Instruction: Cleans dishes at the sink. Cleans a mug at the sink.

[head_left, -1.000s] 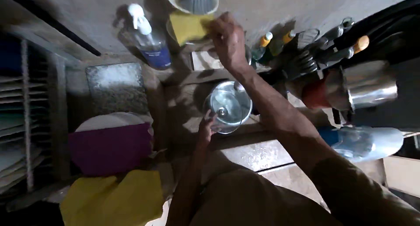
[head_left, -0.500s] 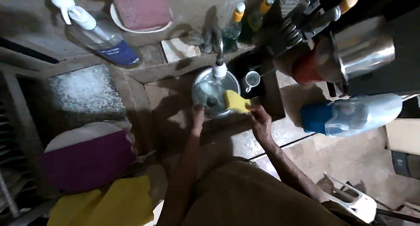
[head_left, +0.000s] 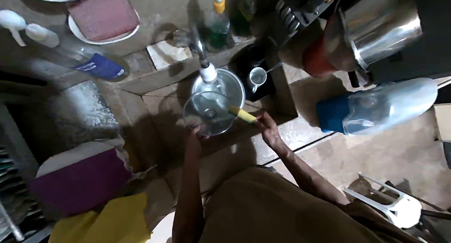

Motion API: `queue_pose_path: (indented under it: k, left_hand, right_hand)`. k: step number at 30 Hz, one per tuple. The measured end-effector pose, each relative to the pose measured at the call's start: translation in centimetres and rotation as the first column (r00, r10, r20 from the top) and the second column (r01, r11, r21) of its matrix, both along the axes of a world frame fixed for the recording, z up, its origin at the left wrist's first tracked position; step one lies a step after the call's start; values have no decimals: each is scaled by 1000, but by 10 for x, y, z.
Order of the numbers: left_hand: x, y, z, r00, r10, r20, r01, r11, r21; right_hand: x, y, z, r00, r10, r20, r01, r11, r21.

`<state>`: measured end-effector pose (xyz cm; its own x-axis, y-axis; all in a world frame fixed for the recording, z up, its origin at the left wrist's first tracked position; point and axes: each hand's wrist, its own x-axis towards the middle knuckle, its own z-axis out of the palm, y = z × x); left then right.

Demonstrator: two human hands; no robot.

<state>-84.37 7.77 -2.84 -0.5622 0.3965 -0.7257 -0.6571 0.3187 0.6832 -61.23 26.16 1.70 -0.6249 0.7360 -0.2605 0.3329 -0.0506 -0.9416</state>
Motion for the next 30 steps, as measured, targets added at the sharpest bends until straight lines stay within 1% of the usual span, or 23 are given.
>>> queue_pose_path:
  k: [2,3,5,6,9,12,14,16,17,19,20,22,26,28,30]
  left_hand:
    - [10,-13,13,996,93,19,-92,996,-13]
    - [16,-18,21,991,127,45,-127,992,-20]
    - [25,-28,31,985,146,89,-144,989,-32]
    - [30,-34,34,986,127,106,-127,992,-6]
    - [43,-44,44,995,-13,102,4,996,87]
    - [58,-42,39,964,-256,70,242,956,168]
    - [72,-28,32,911,-410,41,394,896,206]
    - [88,-12,21,836,-549,5,534,816,221]
    - [97,-3,16,797,-604,-11,588,771,243]
    - [114,19,18,738,-675,-7,641,698,320]
    - [122,31,23,719,-695,5,652,677,341]
    - [139,58,34,687,-726,29,679,656,329]
    - [174,95,19,629,-773,83,725,621,298]
    - [188,108,17,602,-795,74,753,596,278]
    - [200,116,14,598,-799,64,762,592,264]
  right_hand:
    - [2,3,6,999,22,-37,-22,1000,-2]
    - [6,5,9,999,20,-27,-20,1000,-3]
    - [14,7,15,1000,5,18,-5,1000,1]
    - [20,8,17,999,0,41,-1,1000,9]
    - [42,8,21,996,-25,86,20,998,55]
    - [61,13,22,992,-68,105,51,986,160]
    - [75,19,19,988,-136,76,115,966,231]
    - [88,27,15,976,-219,-11,214,941,261]
    - [95,30,17,966,-257,-26,255,930,265]
    - [110,33,23,948,-314,-52,316,908,274]
    - [117,34,25,940,-334,-64,338,896,287]
    - [131,36,28,929,-359,-83,367,876,313]
    - [154,37,27,911,-398,-110,410,846,341]
    - [164,38,23,902,-412,-127,430,835,344]
    - [172,39,21,895,-423,-139,444,832,333]
